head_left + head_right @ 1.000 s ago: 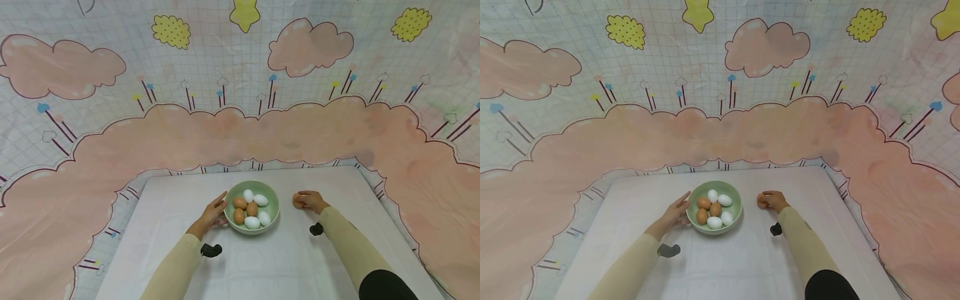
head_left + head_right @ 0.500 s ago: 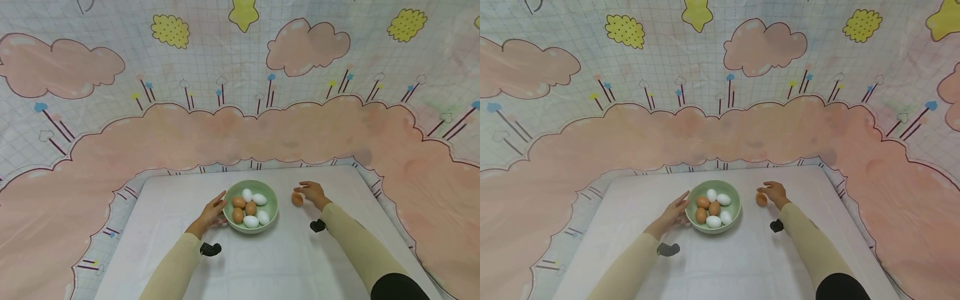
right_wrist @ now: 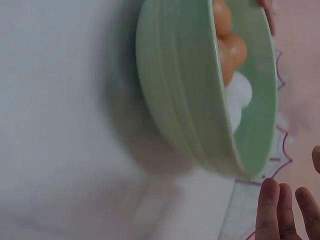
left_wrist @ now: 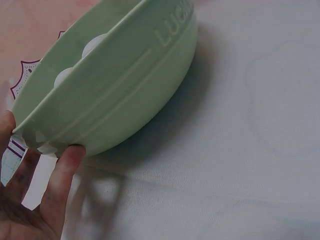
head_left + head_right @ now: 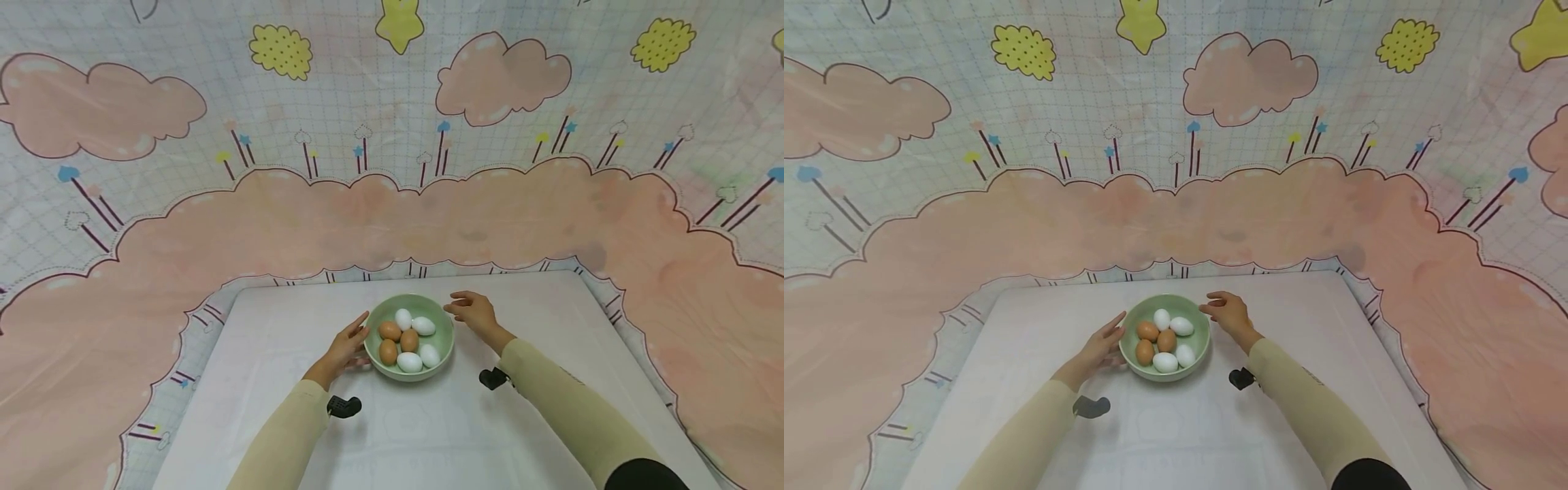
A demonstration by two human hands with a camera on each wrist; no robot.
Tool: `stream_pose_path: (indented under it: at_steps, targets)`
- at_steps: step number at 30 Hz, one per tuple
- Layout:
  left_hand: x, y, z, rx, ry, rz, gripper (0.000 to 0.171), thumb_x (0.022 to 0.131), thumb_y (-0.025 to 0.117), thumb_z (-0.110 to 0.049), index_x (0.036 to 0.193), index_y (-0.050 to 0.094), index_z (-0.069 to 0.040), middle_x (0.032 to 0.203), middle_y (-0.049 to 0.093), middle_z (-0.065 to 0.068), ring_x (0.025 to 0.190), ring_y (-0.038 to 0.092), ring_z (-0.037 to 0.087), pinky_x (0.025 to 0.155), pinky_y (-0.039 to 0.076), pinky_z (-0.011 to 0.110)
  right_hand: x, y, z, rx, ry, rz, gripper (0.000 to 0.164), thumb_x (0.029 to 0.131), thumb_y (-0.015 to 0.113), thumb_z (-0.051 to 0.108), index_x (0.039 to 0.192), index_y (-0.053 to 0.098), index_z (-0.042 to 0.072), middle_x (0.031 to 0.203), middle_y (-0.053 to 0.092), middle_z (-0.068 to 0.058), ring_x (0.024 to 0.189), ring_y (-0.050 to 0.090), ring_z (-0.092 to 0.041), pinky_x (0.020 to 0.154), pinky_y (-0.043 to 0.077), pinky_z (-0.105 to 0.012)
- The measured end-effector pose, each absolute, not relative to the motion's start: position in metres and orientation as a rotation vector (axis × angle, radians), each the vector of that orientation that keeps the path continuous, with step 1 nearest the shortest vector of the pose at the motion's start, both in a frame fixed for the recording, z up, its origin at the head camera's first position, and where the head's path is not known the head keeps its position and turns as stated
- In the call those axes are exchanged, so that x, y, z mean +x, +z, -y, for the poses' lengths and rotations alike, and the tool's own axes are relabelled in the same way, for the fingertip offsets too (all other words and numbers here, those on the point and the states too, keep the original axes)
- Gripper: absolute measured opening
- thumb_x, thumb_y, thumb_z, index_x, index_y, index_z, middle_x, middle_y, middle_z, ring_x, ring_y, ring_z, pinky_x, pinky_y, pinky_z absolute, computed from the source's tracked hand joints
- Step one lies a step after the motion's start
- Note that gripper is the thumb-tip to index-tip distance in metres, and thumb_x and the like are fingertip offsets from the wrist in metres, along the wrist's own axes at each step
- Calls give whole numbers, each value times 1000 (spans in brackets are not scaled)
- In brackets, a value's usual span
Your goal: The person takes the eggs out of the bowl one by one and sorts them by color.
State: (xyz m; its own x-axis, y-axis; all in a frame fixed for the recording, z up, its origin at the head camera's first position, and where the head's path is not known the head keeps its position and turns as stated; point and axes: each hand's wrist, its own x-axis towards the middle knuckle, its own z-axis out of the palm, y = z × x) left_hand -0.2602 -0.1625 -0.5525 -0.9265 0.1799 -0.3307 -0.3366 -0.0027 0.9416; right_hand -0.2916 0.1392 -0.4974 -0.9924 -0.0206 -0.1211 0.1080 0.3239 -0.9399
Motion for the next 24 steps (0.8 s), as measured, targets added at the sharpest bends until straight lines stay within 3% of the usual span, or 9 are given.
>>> stream_pose_path:
  at_steps: [6,15,24]
  targets:
    - [-258,-553,164,-105,2004,-1919,51,94,46,-30,142,29,-30,147,11,19,114,44,41,75,51,47,-285,-502,-111,36,-1826,-2361,45,78,71,14,118,56,0,99,61,-16,91,60,-36,73,53,-34]
    - [-257,-551,165,-73,2008,-1934,50,93,49,-33,139,32,-35,146,11,19,112,47,39,73,52,44,-277,-514,-84,15,-1789,-2317,47,76,73,15,117,56,-3,95,65,-14,86,61,-36,72,53,-39]
    - [-261,-555,163,-151,1988,-1939,48,95,46,-27,140,31,-33,146,15,16,113,44,41,71,53,44,-276,-526,-71,28,-1687,-2329,41,75,74,17,110,62,-1,95,65,-11,81,63,-24,69,54,-34]
